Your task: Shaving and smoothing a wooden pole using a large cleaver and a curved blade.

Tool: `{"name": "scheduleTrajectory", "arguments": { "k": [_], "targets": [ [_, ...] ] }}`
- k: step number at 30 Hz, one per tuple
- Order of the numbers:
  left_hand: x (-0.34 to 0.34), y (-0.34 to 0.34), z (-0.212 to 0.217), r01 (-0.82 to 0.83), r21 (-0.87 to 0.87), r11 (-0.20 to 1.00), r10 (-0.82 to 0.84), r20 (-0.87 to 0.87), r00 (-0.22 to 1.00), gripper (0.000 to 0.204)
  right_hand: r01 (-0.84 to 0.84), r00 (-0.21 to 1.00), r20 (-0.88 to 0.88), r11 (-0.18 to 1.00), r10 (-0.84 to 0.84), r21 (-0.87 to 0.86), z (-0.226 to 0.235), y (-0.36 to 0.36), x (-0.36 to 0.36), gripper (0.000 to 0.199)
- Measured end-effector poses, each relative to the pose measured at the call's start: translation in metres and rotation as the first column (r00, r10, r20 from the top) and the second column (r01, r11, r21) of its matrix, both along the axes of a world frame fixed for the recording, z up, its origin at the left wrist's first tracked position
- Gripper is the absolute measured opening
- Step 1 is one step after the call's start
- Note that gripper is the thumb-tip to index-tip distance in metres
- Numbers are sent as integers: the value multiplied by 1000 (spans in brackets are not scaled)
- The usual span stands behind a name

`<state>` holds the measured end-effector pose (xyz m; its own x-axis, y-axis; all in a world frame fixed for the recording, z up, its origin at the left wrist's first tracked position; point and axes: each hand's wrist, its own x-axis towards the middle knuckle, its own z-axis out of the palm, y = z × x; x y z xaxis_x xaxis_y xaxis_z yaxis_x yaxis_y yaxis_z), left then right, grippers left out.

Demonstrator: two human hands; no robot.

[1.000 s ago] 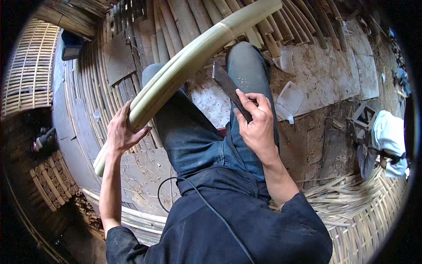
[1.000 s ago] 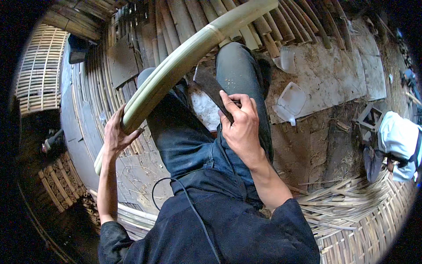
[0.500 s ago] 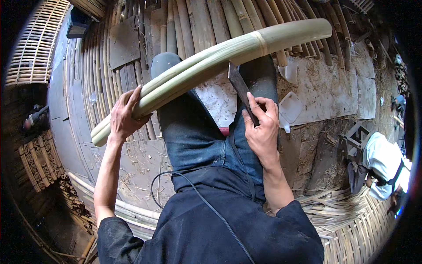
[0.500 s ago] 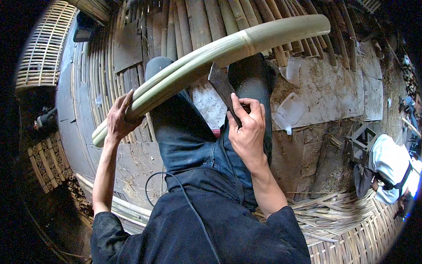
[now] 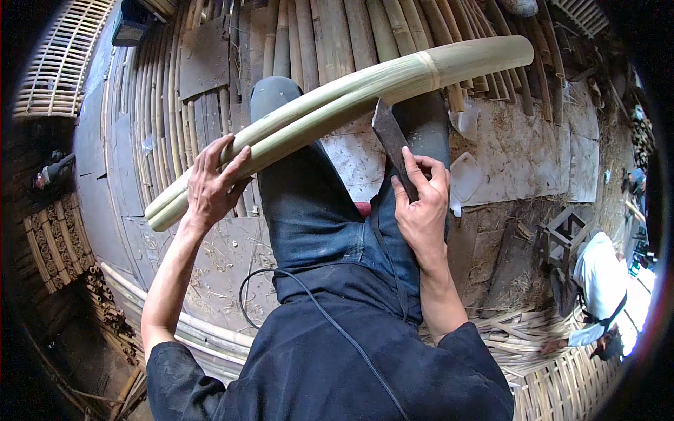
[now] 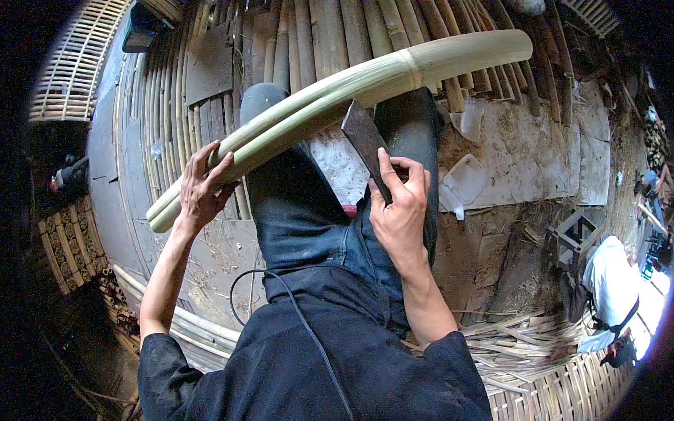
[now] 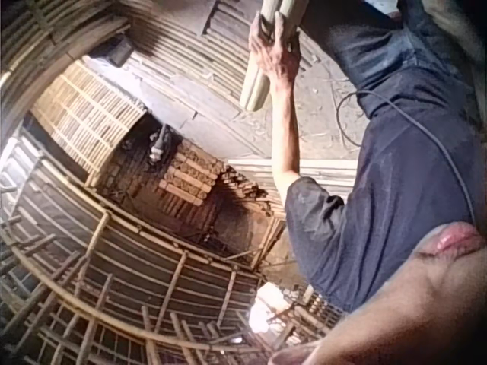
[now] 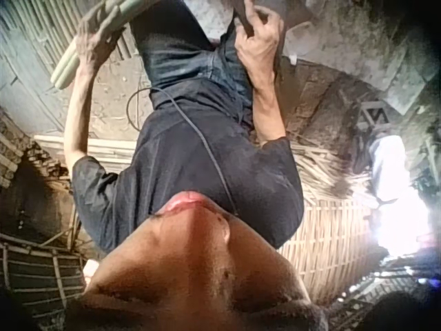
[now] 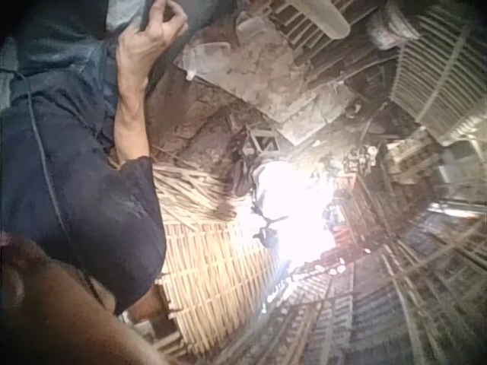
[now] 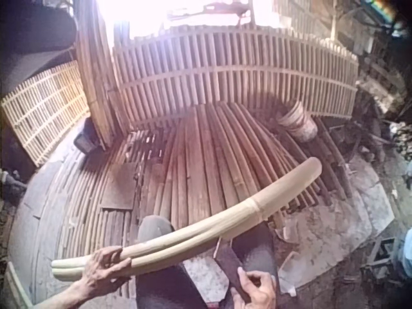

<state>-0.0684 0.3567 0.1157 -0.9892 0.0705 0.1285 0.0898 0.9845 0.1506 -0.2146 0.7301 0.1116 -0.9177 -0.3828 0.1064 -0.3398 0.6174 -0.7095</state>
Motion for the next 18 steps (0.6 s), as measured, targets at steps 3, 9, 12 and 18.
{"name": "scheduleTrajectory", "arguments": {
  "k": [3,9,12,18],
  "targets": [
    [-3,2,-2,7,1,1000,-7,-2,1000,88,-10,999,-43,1000,11,30,3,3,-3,54],
    [-2,1,-1,2,-12,1000,-2,-15,1000,82,49,989,142,994,-35,-101,19,22,-30,27],
    [-1,0,0,3,-25,1000,-3,-4,1000,82,113,916,402,966,-10,-234,28,31,-46,24],
    [-5,-3,-1,41,-5,999,-41,-6,999,80,205,809,573,851,130,-483,19,55,-78,33]
  ]
}}
